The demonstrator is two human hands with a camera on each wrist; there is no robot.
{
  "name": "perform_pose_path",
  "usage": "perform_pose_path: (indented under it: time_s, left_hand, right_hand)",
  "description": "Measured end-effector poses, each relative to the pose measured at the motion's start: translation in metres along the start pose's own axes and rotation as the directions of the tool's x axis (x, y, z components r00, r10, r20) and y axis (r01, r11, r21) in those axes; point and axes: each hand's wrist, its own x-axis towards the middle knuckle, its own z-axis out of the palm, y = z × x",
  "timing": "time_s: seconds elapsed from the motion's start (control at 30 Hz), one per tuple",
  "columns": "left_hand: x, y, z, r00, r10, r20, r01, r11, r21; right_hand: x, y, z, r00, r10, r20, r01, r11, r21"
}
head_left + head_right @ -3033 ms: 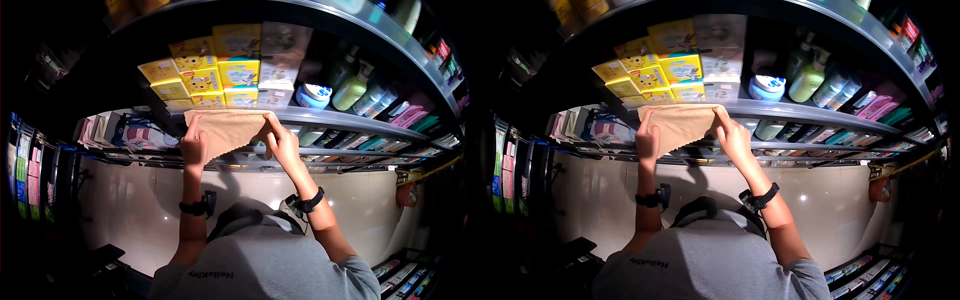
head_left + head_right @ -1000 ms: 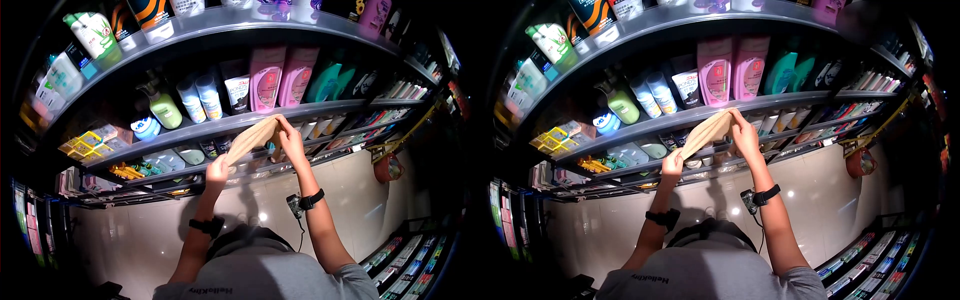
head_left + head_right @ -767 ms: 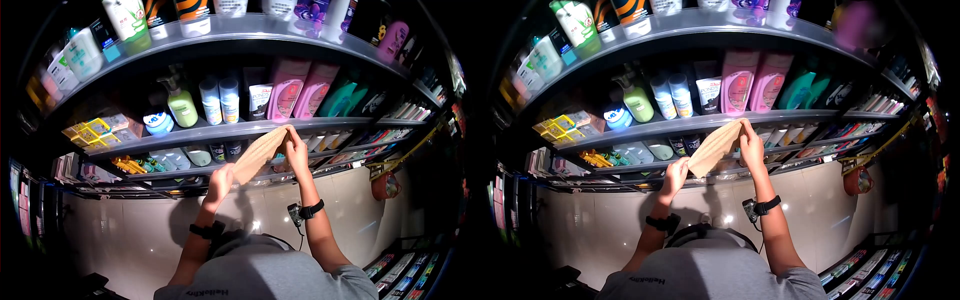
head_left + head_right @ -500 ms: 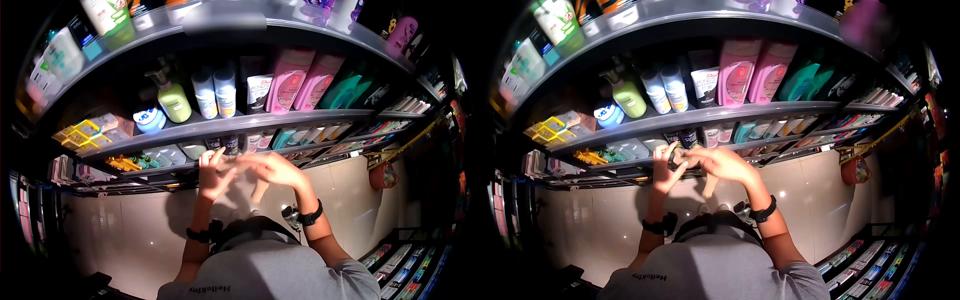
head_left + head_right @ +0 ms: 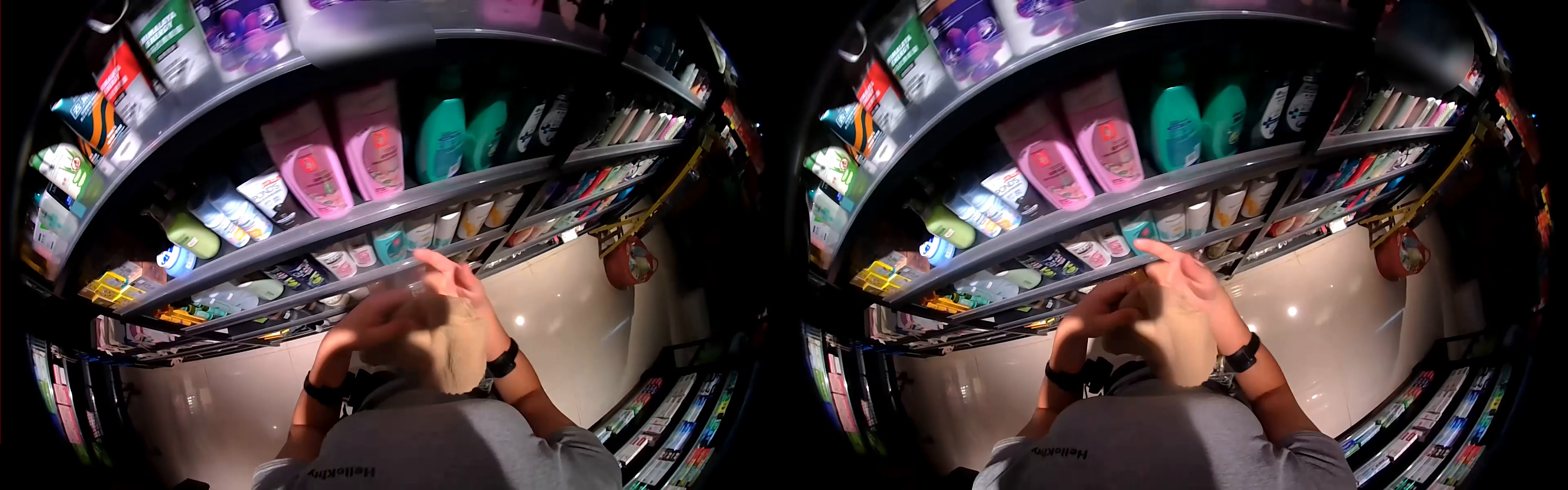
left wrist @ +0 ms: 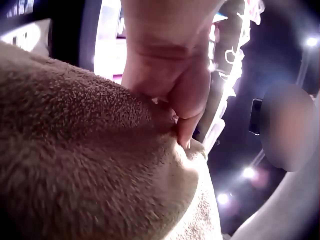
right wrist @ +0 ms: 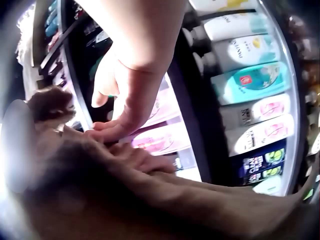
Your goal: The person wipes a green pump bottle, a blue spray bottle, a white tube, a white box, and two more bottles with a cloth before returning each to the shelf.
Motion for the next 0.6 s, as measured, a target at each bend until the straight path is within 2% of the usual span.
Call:
perform_pose_path:
  time_s: [0.03, 0.07, 0.1, 0.13, 0.17, 0.2, 0.23, 0.27, 0.3, 0.33, 0.37, 0.4, 0.47, 0.5, 0.53, 0.6]
  left_hand:
    - [0.018, 0.006, 0.018, 0.997, 0.028, -0.074, -0.029, 1.000, -0.003]
    - [0.036, 0.010, 0.026, 0.998, 0.049, -0.034, -0.044, 0.989, 0.143]
    - [0.054, 0.007, 0.035, 0.991, 0.113, -0.074, -0.100, 0.982, 0.161]
    - [0.074, 0.005, 0.045, 0.978, 0.176, -0.109, -0.154, 0.971, 0.184]
    - [0.090, 0.016, 0.064, 0.964, 0.026, -0.265, 0.011, 0.991, 0.135]
    - [0.121, 0.022, 0.084, 0.933, 0.103, -0.344, 0.015, 0.946, 0.324]
    - [0.134, 0.019, 0.092, 0.923, 0.116, -0.366, 0.025, 0.933, 0.360]
    - [0.145, 0.016, 0.098, 0.913, 0.126, -0.389, 0.041, 0.918, 0.394]
    - [0.152, 0.016, 0.104, 0.906, 0.097, -0.413, 0.095, 0.903, 0.420]
    - [0.158, 0.017, 0.109, 0.897, 0.070, -0.437, 0.149, 0.883, 0.446]
    - [0.164, 0.022, 0.112, 0.888, 0.072, -0.455, 0.187, 0.847, 0.498]
    - [0.169, 0.021, 0.114, 0.880, 0.067, -0.470, 0.204, 0.841, 0.501]
    - [0.175, 0.011, 0.114, 0.868, 0.068, -0.492, 0.222, 0.833, 0.506]
    - [0.178, 0.009, 0.115, 0.863, 0.117, -0.492, 0.179, 0.839, 0.514]
    - [0.181, 0.009, 0.117, 0.856, 0.113, -0.505, 0.195, 0.834, 0.516]
    - [0.186, 0.016, 0.120, 0.822, 0.129, -0.555, 0.230, 0.816, 0.530]
  right_hand:
    - [0.001, -0.008, 0.005, 0.966, -0.043, -0.255, 0.029, 0.998, -0.056]
    - [-0.003, -0.023, 0.011, 0.880, -0.008, -0.475, -0.106, 0.972, -0.212]
    - [-0.014, -0.040, 0.020, 0.976, -0.068, -0.209, -0.144, 0.521, -0.842]
    - [-0.027, -0.059, 0.027, 0.996, 0.076, 0.043, 0.059, -0.219, -0.974]
    - [-0.068, -0.058, -0.028, 0.976, -0.032, -0.214, -0.214, -0.005, -0.977]
    - [-0.068, -0.073, -0.022, 0.884, -0.066, -0.463, -0.439, 0.223, -0.870]
    - [-0.070, -0.097, 0.012, 0.890, 0.046, -0.454, -0.437, -0.198, -0.877]
    - [-0.087, -0.105, -0.003, 0.889, 0.063, -0.453, -0.435, -0.188, -0.880]
    - [-0.113, -0.109, -0.030, 0.925, 0.030, -0.380, -0.381, 0.052, -0.923]
    - [-0.117, -0.114, -0.030, 0.949, -0.022, -0.315, -0.295, 0.286, -0.912]
    - [-0.118, -0.123, -0.025, 0.971, -0.054, -0.231, -0.229, 0.038, -0.973]
    - [-0.113, -0.130, -0.010, 0.974, -0.039, -0.223, -0.221, 0.051, -0.974]
    - [-0.105, -0.139, 0.015, 0.969, -0.042, -0.242, -0.225, 0.245, -0.943]
    - [-0.096, -0.143, 0.029, 0.997, -0.069, -0.041, -0.029, 0.177, -0.984]
    - [-0.102, -0.141, 0.022, 0.998, -0.057, -0.034, -0.022, 0.191, -0.981]
    - [-0.116, -0.135, 0.009, 0.975, -0.191, -0.109, -0.089, 0.110, -0.990]
